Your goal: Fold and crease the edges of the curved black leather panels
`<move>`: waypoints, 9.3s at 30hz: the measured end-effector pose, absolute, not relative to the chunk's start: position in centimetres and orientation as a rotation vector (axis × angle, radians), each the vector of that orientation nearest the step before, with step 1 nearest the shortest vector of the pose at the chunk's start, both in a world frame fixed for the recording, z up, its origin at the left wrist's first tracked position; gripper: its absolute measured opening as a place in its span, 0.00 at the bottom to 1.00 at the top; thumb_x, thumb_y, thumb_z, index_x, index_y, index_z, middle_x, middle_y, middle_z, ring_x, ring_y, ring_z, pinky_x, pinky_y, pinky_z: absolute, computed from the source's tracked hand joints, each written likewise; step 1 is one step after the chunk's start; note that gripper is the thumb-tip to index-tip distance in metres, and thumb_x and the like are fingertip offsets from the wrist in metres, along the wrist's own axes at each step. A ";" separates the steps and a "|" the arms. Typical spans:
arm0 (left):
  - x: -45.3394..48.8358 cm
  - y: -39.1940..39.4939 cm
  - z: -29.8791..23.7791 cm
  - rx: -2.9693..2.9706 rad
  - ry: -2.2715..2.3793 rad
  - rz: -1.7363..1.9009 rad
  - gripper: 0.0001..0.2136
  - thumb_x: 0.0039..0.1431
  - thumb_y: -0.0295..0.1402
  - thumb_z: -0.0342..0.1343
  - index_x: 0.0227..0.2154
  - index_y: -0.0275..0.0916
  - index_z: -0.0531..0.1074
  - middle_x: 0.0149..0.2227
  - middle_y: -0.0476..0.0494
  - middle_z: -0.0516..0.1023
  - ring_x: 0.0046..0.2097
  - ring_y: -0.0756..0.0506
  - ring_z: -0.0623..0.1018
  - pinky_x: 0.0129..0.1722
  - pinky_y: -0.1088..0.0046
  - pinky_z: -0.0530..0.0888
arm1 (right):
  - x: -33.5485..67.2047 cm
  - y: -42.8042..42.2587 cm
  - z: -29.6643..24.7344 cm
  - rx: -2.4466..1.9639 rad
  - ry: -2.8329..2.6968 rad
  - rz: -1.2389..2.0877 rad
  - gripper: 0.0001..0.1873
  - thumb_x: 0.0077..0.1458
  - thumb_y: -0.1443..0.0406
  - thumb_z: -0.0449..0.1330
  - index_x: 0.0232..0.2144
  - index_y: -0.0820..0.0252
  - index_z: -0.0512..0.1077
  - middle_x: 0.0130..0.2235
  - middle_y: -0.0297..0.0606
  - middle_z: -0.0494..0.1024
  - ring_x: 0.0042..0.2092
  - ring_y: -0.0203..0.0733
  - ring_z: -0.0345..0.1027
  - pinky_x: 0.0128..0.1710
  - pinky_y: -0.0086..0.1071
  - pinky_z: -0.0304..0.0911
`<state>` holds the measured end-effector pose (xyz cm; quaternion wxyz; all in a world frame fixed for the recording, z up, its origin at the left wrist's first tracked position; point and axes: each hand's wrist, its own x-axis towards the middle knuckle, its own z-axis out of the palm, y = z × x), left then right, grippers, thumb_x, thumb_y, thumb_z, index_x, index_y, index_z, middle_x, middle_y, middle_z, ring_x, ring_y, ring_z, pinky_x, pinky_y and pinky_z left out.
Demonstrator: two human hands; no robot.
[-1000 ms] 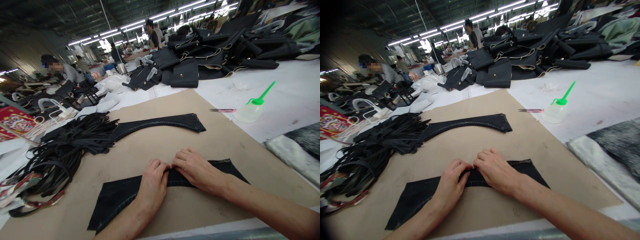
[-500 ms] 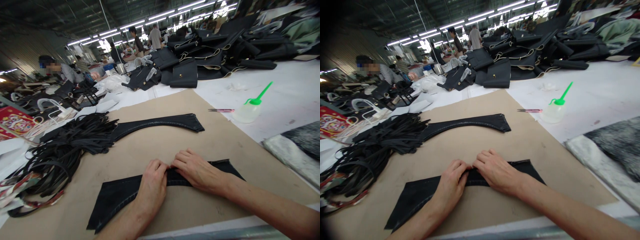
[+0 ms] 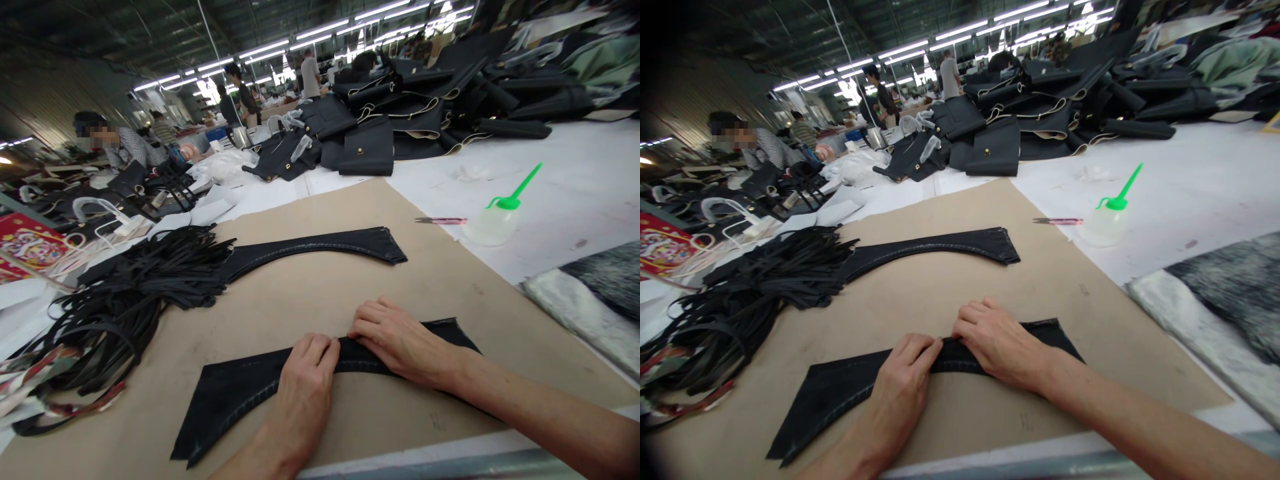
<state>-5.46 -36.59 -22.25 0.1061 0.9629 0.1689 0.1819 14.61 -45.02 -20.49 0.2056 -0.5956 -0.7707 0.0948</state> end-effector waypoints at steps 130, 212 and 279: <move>1.4 -39.3 -21.3 3.210 -0.021 0.428 0.26 0.51 0.13 0.43 0.53 0.32 0.67 0.47 0.37 0.73 0.45 0.41 0.72 0.45 0.63 0.72 | 22.0 -54.8 -19.2 -2.198 -1.319 0.221 0.07 0.60 0.71 0.53 0.37 0.60 0.70 0.37 0.37 0.72 0.38 0.40 0.65 0.39 0.32 0.57; 10.3 -41.8 -21.7 2.473 0.149 0.494 0.10 0.64 0.26 0.49 0.37 0.39 0.76 0.34 0.45 0.72 0.38 0.47 0.72 0.38 0.71 0.72 | 20.9 -55.6 -22.0 -2.147 -1.151 0.142 0.08 0.55 0.73 0.59 0.34 0.58 0.65 0.35 0.35 0.70 0.39 0.44 0.63 0.40 0.38 0.55; 0.7 -42.1 -20.7 2.787 0.499 0.421 0.18 0.56 0.17 0.44 0.47 0.33 0.70 0.43 0.40 0.75 0.45 0.43 0.72 0.49 0.65 0.73 | 17.0 -54.6 -21.9 -2.018 -2.041 -0.366 0.31 0.48 0.80 0.45 0.53 0.62 0.68 0.48 0.43 0.72 0.46 0.46 0.65 0.48 0.43 0.63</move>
